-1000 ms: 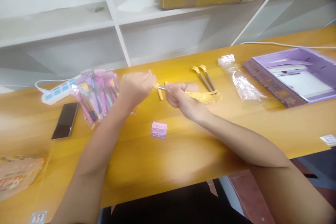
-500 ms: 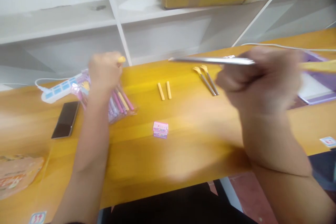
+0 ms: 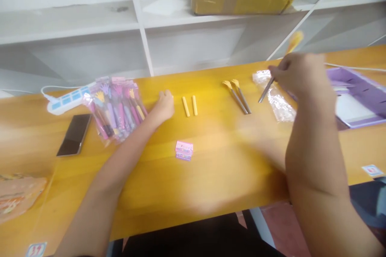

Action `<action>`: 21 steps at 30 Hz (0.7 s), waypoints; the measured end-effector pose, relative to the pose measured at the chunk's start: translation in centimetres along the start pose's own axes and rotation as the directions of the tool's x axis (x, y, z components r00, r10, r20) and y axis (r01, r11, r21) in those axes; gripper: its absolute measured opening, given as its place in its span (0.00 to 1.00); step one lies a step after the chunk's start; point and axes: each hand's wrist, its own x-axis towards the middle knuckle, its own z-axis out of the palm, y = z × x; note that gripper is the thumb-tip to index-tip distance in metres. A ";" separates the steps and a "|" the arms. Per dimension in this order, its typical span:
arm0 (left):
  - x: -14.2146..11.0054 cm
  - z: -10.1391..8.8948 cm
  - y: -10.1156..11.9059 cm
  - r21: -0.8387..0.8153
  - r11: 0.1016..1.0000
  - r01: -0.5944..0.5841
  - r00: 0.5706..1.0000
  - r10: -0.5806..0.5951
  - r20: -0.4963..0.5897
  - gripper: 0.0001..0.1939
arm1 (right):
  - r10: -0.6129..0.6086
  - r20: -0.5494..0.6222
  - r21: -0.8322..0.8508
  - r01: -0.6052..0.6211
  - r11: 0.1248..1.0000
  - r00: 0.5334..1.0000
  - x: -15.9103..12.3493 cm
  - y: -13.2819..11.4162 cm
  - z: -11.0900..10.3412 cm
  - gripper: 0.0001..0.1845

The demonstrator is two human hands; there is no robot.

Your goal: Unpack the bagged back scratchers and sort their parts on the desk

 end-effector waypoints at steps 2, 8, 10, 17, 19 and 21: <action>-0.4 0.3 0.3 0.049 0.999 -0.006 1.000 0.006 -0.004 0.20 | 0.069 0.169 -0.131 -0.047 0.990 0.983 1.1 2.3 2.6 0.24; -0.9 0.6 0.8 0.048 0.998 -0.049 0.997 0.046 0.054 0.12 | 0.179 0.396 -0.320 -0.047 0.946 0.901 2.3 7.3 8.8 0.19; -0.9 0.8 1.0 0.009 0.999 -0.050 0.997 0.049 0.067 0.11 | 0.174 0.403 -0.319 -0.040 0.947 0.898 2.3 8.0 9.6 0.14; -1.2 1.1 1.6 -0.098 0.988 -0.121 0.987 0.130 0.090 0.12 | 0.175 0.388 -0.328 -0.041 0.944 0.905 3.0 9.2 10.5 0.05; -1.3 1.2 1.7 -0.097 0.984 -0.148 0.983 0.157 0.094 0.12 | 0.176 0.393 -0.337 -0.037 0.941 0.903 3.2 9.3 10.8 0.09; -1.4 1.3 1.7 -0.094 0.982 -0.166 0.980 0.175 0.090 0.12 | 0.157 0.388 -0.332 -0.021 0.943 0.908 3.3 9.4 10.9 0.15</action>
